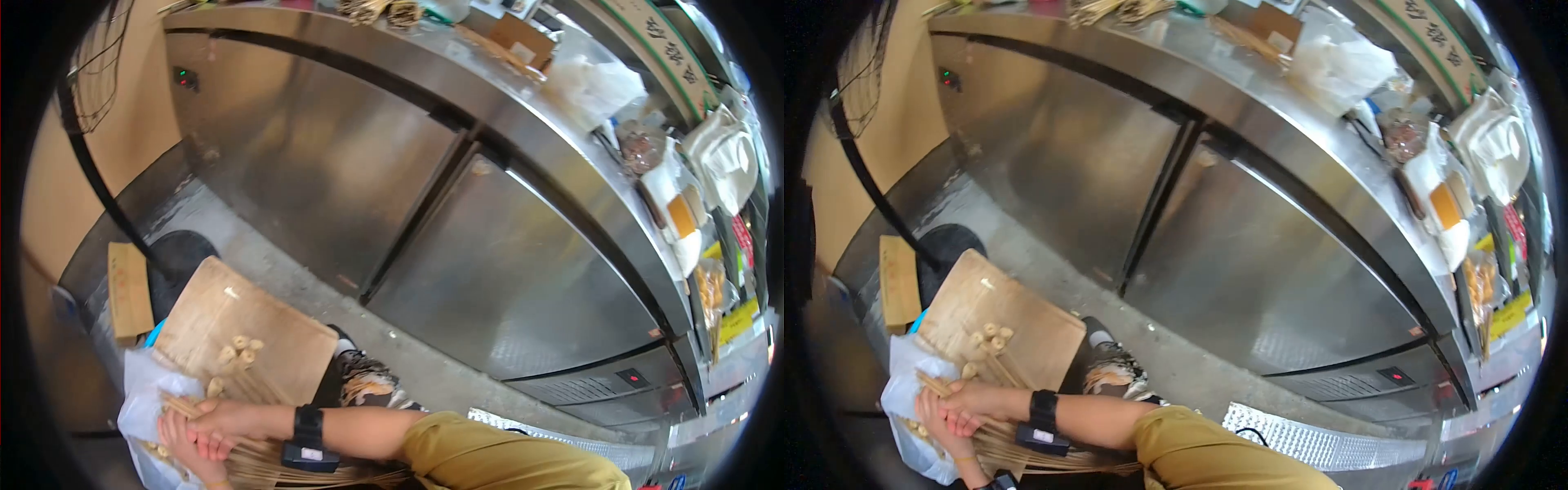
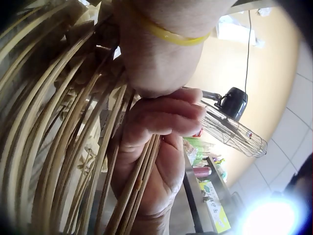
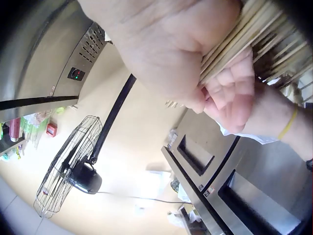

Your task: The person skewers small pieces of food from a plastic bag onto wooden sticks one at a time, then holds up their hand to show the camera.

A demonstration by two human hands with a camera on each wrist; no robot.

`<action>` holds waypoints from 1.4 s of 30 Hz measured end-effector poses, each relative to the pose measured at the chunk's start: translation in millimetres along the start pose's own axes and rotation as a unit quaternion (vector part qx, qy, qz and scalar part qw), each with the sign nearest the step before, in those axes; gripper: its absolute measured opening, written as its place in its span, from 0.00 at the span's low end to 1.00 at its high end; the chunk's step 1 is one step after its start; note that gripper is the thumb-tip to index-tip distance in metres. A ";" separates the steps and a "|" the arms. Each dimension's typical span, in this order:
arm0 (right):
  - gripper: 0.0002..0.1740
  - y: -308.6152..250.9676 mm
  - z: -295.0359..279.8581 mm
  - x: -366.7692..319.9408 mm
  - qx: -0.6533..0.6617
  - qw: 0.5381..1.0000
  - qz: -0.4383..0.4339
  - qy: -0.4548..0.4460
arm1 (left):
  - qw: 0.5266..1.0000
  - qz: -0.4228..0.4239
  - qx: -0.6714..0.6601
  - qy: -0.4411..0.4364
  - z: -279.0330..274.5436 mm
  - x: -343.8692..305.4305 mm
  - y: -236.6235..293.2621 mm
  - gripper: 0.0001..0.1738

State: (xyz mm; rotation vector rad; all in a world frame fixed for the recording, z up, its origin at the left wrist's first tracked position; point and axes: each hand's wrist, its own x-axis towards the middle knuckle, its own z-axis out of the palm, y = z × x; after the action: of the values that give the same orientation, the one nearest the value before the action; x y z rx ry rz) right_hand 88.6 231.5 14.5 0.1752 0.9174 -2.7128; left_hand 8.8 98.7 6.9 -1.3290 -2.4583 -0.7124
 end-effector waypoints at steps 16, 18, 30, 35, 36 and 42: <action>0.12 -5.3 -1.0 -2.1 -0.010 1.000 0.022 0.002 | 1.000 -0.023 -0.003 0.006 -8.4 9.2 19.8 0.16; 0.13 -5.2 -1.3 -2.2 -0.009 1.000 0.022 0.001 | 1.000 -0.022 -0.004 0.008 -8.6 9.7 21.5 0.16; 0.13 -4.6 -1.4 -1.2 -0.004 1.000 0.016 0.005 | 1.000 -0.020 -0.001 0.011 -9.6 10.2 22.3 0.16; 0.13 -2.5 -4.2 -0.8 -0.006 1.000 0.010 -0.010 | 1.000 -0.024 0.000 0.003 -8.4 8.8 20.6 0.17; 0.13 -3.3 -3.9 -1.2 -0.007 1.000 0.012 -0.009 | 1.000 -0.024 -0.003 0.005 -8.2 8.9 20.6 0.17; 0.15 -8.0 1.5 -3.9 -0.024 0.999 0.019 0.010 | 0.996 -0.020 -0.077 0.047 -3.3 4.5 13.2 0.18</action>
State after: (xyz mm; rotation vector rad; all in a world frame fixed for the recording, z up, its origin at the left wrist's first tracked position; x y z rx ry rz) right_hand 90.0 237.5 21.1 0.2086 0.9747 -2.6548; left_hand 17.4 106.3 15.5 -1.2690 -2.4033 -0.9681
